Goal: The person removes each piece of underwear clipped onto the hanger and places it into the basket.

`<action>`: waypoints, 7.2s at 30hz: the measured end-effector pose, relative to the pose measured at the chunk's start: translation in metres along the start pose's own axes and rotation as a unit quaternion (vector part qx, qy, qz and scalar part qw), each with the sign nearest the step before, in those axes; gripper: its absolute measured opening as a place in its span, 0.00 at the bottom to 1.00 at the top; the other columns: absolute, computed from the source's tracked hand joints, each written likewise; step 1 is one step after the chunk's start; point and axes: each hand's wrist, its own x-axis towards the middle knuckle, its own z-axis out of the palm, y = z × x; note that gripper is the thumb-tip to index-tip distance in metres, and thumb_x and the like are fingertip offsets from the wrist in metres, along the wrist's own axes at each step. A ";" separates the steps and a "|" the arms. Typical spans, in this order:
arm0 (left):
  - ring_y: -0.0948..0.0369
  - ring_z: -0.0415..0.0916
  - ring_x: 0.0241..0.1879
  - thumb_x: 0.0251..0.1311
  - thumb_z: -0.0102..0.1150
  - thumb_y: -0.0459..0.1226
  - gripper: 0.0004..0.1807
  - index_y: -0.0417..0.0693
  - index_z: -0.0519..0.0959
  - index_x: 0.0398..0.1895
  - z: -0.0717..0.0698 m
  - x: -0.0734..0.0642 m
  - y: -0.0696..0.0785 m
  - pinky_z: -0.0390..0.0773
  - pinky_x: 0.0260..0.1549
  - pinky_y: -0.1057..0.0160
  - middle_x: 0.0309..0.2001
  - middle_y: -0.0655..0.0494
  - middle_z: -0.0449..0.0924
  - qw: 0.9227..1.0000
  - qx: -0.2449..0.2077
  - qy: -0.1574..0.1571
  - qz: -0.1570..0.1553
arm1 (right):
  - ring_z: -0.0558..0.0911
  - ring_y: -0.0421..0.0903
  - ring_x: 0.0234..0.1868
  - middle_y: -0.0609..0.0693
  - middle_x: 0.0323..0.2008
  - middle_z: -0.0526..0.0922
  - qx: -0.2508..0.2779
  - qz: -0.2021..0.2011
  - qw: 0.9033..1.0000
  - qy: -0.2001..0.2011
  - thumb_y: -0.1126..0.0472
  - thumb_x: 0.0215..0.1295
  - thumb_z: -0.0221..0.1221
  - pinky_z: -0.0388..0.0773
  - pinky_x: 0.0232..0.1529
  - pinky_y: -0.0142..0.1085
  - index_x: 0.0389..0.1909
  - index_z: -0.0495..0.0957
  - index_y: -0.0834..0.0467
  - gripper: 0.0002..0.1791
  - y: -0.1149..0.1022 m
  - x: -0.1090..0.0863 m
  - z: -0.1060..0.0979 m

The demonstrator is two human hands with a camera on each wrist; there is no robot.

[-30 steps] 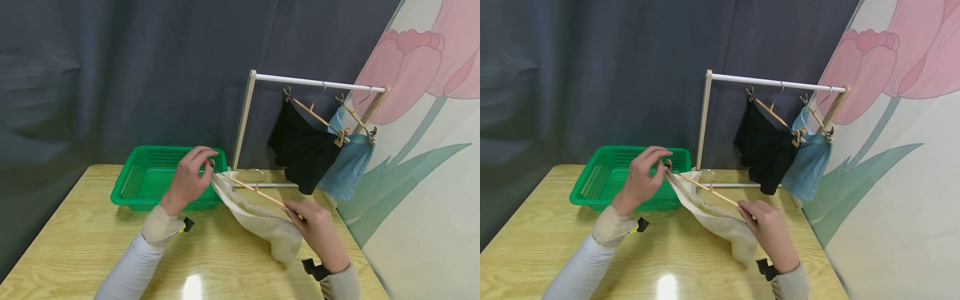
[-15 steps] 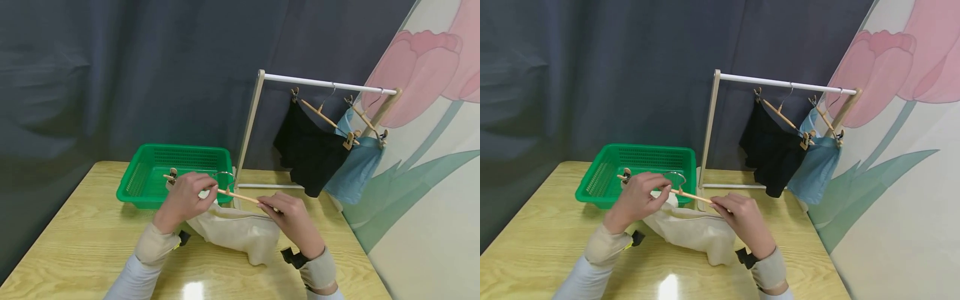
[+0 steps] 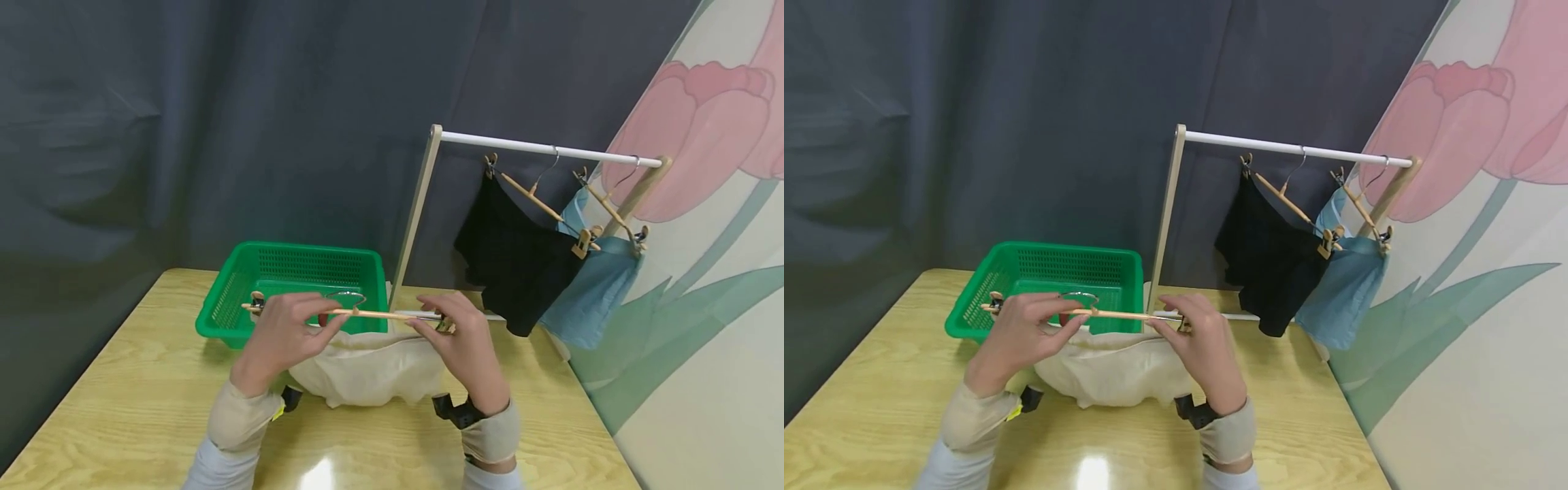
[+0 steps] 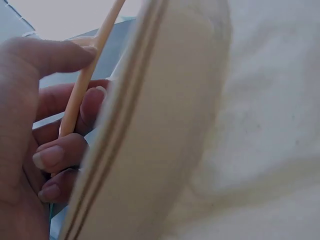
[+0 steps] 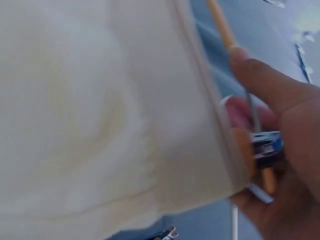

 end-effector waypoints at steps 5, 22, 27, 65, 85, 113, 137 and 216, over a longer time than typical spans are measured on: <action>0.73 0.65 0.15 0.57 0.72 0.37 0.03 0.47 0.90 0.29 -0.002 -0.003 -0.001 0.60 0.15 0.76 0.18 0.65 0.77 1.000 -0.009 0.006 -0.019 | 0.80 0.49 0.53 0.52 0.55 0.83 0.012 0.110 0.993 -0.040 0.61 0.60 0.72 0.80 0.47 0.46 0.67 0.75 0.56 0.33 -0.006 -0.002 0.001; 0.75 0.55 0.14 0.57 0.73 0.37 0.04 0.46 0.91 0.31 0.003 -0.009 -0.007 0.56 0.14 0.75 0.15 0.67 0.72 0.999 -0.008 0.008 -0.039 | 0.83 0.49 0.54 0.52 0.53 0.86 0.082 0.130 0.986 -0.057 0.62 0.80 0.49 0.79 0.54 0.52 0.59 0.79 0.59 0.15 0.012 -0.010 0.001; 0.73 0.58 0.15 0.59 0.72 0.38 0.04 0.48 0.90 0.30 0.005 -0.007 -0.011 0.58 0.15 0.74 0.17 0.67 0.74 0.999 -0.008 0.002 -0.036 | 0.83 0.42 0.38 0.48 0.41 0.87 0.100 0.142 0.983 -0.052 0.62 0.80 0.50 0.80 0.44 0.38 0.41 0.83 0.58 0.12 0.017 -0.007 0.004; 0.71 0.65 0.16 0.57 0.72 0.35 0.04 0.47 0.91 0.35 0.011 -0.004 -0.012 0.66 0.17 0.70 0.22 0.63 0.83 0.998 -0.031 -0.002 -0.053 | 0.75 0.39 0.31 0.47 0.32 0.87 0.132 0.117 0.984 -0.002 0.67 0.76 0.54 0.72 0.32 0.31 0.33 0.83 0.56 0.12 0.027 -0.002 0.005; 0.73 0.56 0.14 0.58 0.72 0.35 0.01 0.48 0.91 0.31 0.012 -0.005 -0.012 0.58 0.16 0.71 0.18 0.66 0.76 0.996 -0.033 -0.008 -0.077 | 0.79 0.45 0.35 0.51 0.36 0.86 0.132 0.148 0.980 -0.015 0.64 0.79 0.51 0.75 0.39 0.33 0.39 0.83 0.61 0.12 0.027 -0.002 0.006; 0.72 0.65 0.16 0.60 0.71 0.38 0.04 0.48 0.91 0.34 0.024 -0.002 -0.002 0.64 0.17 0.71 0.22 0.63 0.81 0.996 -0.005 -0.058 -0.067 | 0.79 0.49 0.55 0.50 0.52 0.85 0.040 0.005 0.999 -0.031 0.66 0.62 0.70 0.78 0.55 0.44 0.55 0.82 0.57 0.20 -0.028 0.004 0.018; 0.72 0.68 0.17 0.64 0.68 0.41 0.06 0.49 0.91 0.35 0.025 -0.001 0.001 0.66 0.17 0.71 0.24 0.63 0.83 0.993 -0.017 -0.092 -0.078 | 0.79 0.44 0.41 0.46 0.39 0.88 -0.015 0.053 0.992 -0.113 0.64 0.63 0.69 0.80 0.39 0.36 0.45 0.90 0.55 0.10 -0.020 0.006 0.039; 0.72 0.49 0.14 0.64 0.38 0.69 0.41 0.46 0.84 0.19 -0.006 -0.019 -0.040 0.56 0.15 0.68 0.11 0.63 0.67 0.993 0.010 -0.005 -0.118 | 0.80 0.43 0.38 0.49 0.36 0.88 0.016 0.049 0.992 -0.112 0.66 0.64 0.68 0.78 0.33 0.34 0.47 0.89 0.58 0.11 -0.009 0.004 0.022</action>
